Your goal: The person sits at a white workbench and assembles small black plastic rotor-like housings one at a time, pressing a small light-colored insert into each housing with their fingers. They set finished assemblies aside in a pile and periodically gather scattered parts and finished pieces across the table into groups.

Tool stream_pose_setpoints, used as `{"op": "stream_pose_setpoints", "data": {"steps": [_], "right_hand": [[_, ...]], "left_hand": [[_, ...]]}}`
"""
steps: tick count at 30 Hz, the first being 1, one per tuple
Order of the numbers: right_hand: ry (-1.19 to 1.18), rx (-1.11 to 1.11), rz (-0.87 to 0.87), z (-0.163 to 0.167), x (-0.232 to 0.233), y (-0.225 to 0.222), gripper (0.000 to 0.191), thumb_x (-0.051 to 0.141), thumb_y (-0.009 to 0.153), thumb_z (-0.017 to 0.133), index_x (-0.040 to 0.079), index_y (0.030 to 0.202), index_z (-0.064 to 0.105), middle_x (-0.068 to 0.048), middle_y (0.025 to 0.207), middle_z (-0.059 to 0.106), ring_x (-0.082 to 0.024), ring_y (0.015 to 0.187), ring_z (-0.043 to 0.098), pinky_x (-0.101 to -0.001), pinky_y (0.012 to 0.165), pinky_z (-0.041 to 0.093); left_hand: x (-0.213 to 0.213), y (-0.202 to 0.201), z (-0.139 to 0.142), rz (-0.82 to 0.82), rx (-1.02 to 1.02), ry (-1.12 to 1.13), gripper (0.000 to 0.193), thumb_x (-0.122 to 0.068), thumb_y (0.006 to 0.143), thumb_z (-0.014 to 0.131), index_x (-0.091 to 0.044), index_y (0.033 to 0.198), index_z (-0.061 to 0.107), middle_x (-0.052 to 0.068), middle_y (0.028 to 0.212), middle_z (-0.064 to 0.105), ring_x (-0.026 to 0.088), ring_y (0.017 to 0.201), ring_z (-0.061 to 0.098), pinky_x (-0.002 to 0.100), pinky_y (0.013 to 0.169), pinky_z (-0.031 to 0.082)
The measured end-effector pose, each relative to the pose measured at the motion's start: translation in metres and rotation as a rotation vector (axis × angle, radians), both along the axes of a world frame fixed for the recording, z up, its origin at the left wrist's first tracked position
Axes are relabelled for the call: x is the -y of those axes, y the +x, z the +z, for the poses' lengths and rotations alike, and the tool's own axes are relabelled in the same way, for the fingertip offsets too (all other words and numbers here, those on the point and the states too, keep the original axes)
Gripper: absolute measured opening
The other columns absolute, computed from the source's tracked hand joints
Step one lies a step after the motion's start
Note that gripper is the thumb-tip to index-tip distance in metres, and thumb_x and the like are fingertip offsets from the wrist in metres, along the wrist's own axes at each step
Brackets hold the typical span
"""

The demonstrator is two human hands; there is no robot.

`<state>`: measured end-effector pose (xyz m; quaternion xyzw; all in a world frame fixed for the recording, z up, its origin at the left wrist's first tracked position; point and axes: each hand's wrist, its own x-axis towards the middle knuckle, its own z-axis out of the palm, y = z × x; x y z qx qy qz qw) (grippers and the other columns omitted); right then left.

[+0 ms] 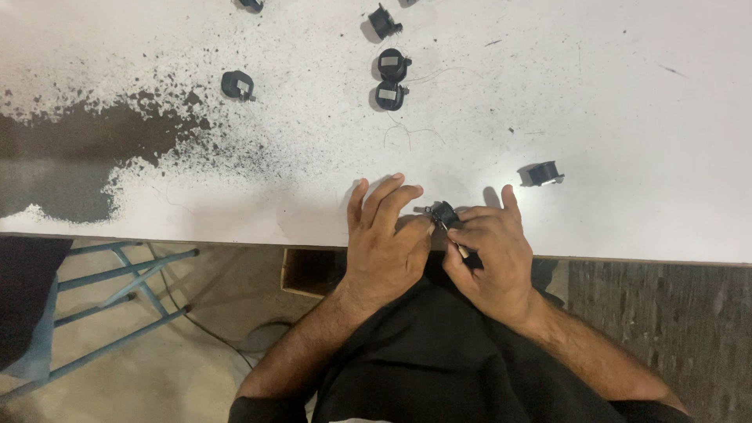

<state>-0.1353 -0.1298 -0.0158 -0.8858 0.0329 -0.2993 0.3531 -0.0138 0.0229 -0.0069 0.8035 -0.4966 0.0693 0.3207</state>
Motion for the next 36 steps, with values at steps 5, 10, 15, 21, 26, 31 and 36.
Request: {"op": "stream_pose_setpoints", "data": {"steps": [5,10,15,21,26,31,36], "right_hand": [[-0.102,0.108,0.025,-0.006,0.003,-0.003,0.026,-0.005,0.08,0.079,0.005,0.097,0.062,-0.009,0.095,0.067,-0.03,0.114,0.068,-0.0599,0.126,0.023],[-0.143,0.092,0.051,-0.009,0.004,-0.003,0.027,-0.007,0.081,0.08,0.005,0.095,0.061,-0.009,0.097,0.068,-0.027,0.112,0.069,-0.0581,0.127,0.026],[-0.165,0.052,0.024,-0.005,0.003,-0.001,0.028,-0.007,0.081,0.08,0.007,0.097,0.062,-0.008,0.095,0.068,-0.024,0.111,0.069,-0.0563,0.127,0.027],[-0.154,-0.007,0.064,0.006,0.008,-0.004,0.026,-0.005,0.08,0.078,0.007,0.099,0.066,-0.008,0.098,0.067,-0.027,0.113,0.068,-0.0594,0.127,0.024],[-0.211,-0.006,-0.065,0.019,0.019,-0.003,0.026,0.002,0.085,0.081,0.01,0.109,0.073,-0.005,0.099,0.059,-0.03,0.121,0.061,-0.0632,0.132,0.014],[-0.219,-0.177,-0.058,0.022,0.013,0.016,0.046,0.024,0.081,0.087,0.004,0.12,0.072,-0.011,0.111,0.058,-0.034,0.128,0.05,-0.0642,0.123,0.014],[-0.261,-0.192,-0.049,0.021,0.009,0.018,0.044,0.024,0.08,0.088,0.006,0.117,0.074,-0.009,0.114,0.059,-0.032,0.128,0.051,-0.0649,0.125,0.014]], "left_hand": [[0.002,-0.001,0.004,-0.018,-0.056,-0.016,0.008,-0.011,0.096,0.068,-0.012,0.088,0.069,0.004,0.126,0.066,0.024,0.138,0.052,0.055,0.129,0.016],[0.002,-0.001,0.007,-0.051,-0.134,-0.023,0.007,-0.008,0.095,0.066,-0.012,0.09,0.069,0.003,0.124,0.069,0.024,0.137,0.054,0.056,0.129,0.015],[-0.001,0.003,0.008,-0.088,-0.194,-0.02,0.005,-0.008,0.094,0.066,-0.01,0.095,0.07,0.003,0.126,0.069,0.024,0.138,0.053,0.056,0.129,0.015],[-0.003,0.006,0.008,-0.068,-0.216,-0.017,0.003,-0.011,0.092,0.07,-0.012,0.095,0.071,0.0,0.124,0.07,0.023,0.139,0.053,0.056,0.13,0.015],[0.0,0.003,0.005,0.066,-0.116,-0.034,0.027,-0.022,0.089,0.076,-0.004,0.108,0.068,0.008,0.122,0.062,0.029,0.135,0.049,0.061,0.124,0.012],[-0.003,0.001,0.003,0.116,-0.015,-0.023,0.009,-0.014,0.093,0.075,-0.013,0.1,0.069,0.003,0.124,0.063,0.025,0.137,0.051,0.059,0.128,0.013],[-0.009,0.0,0.005,0.017,-0.076,-0.109,0.012,-0.013,0.094,0.078,-0.015,0.102,0.068,0.003,0.13,0.061,0.025,0.139,0.051,0.056,0.129,0.021]]}}
